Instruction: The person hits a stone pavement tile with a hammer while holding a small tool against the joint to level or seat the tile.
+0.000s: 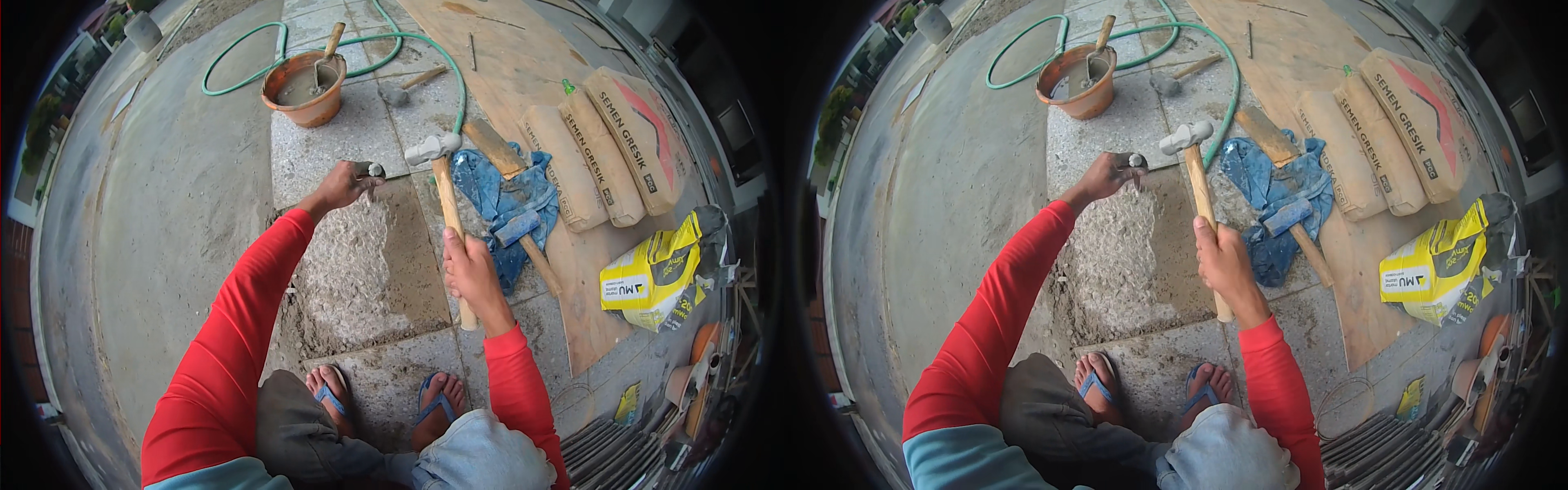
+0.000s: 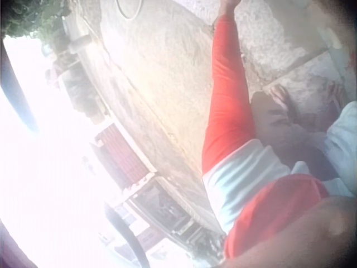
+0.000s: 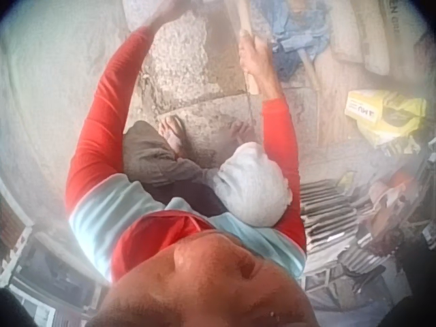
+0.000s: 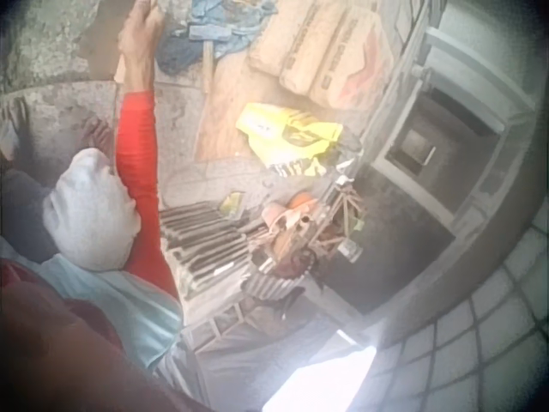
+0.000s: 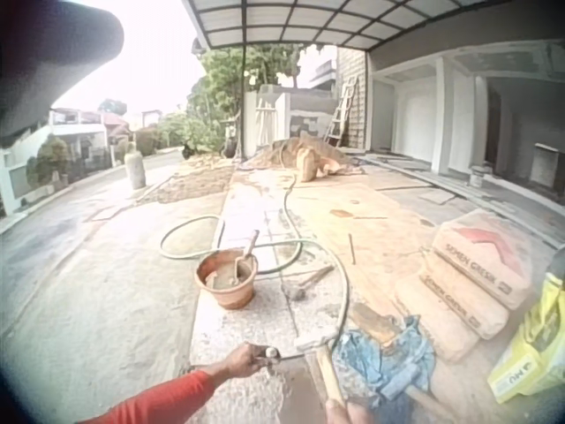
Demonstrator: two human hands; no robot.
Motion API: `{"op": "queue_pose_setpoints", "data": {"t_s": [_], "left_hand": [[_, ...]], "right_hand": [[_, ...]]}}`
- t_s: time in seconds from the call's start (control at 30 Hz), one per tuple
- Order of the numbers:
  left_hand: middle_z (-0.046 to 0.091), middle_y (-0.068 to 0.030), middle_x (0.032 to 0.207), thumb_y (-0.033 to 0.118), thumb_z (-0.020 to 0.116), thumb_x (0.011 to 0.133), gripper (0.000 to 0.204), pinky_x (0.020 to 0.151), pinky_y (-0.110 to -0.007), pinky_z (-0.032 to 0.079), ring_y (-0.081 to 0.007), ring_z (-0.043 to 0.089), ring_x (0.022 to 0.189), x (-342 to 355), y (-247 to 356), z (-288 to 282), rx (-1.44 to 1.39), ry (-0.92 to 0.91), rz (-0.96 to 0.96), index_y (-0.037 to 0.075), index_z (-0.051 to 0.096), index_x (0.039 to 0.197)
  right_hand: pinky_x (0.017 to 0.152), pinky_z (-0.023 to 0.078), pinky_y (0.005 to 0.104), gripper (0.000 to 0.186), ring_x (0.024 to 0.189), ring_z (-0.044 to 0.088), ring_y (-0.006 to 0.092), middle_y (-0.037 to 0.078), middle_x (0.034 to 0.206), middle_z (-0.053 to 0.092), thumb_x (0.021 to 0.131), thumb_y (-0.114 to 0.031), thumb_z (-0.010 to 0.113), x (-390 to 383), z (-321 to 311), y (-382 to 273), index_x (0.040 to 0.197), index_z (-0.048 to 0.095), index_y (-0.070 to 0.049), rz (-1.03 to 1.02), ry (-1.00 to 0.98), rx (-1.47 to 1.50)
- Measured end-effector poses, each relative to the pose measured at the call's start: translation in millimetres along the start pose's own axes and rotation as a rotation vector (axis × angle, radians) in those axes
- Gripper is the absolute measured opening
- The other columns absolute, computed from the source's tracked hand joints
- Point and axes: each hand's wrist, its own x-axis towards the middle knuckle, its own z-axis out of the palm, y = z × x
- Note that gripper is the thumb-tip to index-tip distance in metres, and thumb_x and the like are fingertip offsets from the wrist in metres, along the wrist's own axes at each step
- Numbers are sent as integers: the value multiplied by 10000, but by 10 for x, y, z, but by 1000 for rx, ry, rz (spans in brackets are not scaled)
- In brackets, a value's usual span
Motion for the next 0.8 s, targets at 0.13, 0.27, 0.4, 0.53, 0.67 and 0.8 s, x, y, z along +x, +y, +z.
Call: {"op": "queue_pose_setpoints", "data": {"t_s": [0.13, 0.27, 0.4, 0.53, 0.67, 0.8], "left_hand": [[688, -149, 759, 251, 734, 955, 214, 648, -407, 485, -267, 565, 628, 98, 15, 52, -2, 49, 46, 39, 720, 971], [754, -130, 893, 192, 706, 974, 213, 763, -367, 540, -179, 687, 800, 137, 4, 148, -25, -84, -52, 22, 726, 1099], [762, -139, 924, 177, 710, 963, 227, 770, -379, 544, -211, 714, 825, 124, 46, 166, -21, -132, -32, 26, 725, 1132], [767, -128, 933, 200, 724, 952, 234, 768, -390, 551, -261, 737, 834, 49, 124, 180, -12, -15, 120, 45, 733, 1127], [746, -128, 904, 196, 714, 970, 213, 754, -380, 526, -211, 645, 757, 102, 118, 240, -30, -69, 20, 22, 719, 1093], [770, -127, 955, 193, 693, 979, 200, 801, -361, 556, -199, 716, 836, 217, 81, 262, -97, -94, 57, 40, 736, 1102]], "right_hand": [[425, 321, 210, 454, 494, 397, 36, -48, 636, 395, 1097, -437, 475, -307, -358, -905, 818, 450, -80, -383, 109, 356], [444, 329, 229, 448, 510, 400, 59, -34, 637, 384, 1086, -414, 503, -153, -248, -905, 803, 423, -75, -811, 283, 571], [532, 444, 453, 451, 519, 553, 306, 195, 589, 523, 1052, -358, 574, 170, 111, -14, 856, 579, 47, -301, 106, -538], [510, 434, 429, 522, 505, 551, 281, 157, 586, 538, 1065, -428, 553, 25, -76, 84, 843, 585, 44, -34, 13, -312], [461, 351, 259, 512, 511, 414, 40, -50, 612, 420, 1090, -475, 477, -315, -409, -746, 771, 487, -75, -287, 19, 248], [463, 359, 238, 474, 507, 409, 57, -40, 624, 408, 1098, -442, 469, -197, -339, -929, 786, 442, -87, -771, 226, 430]]}}
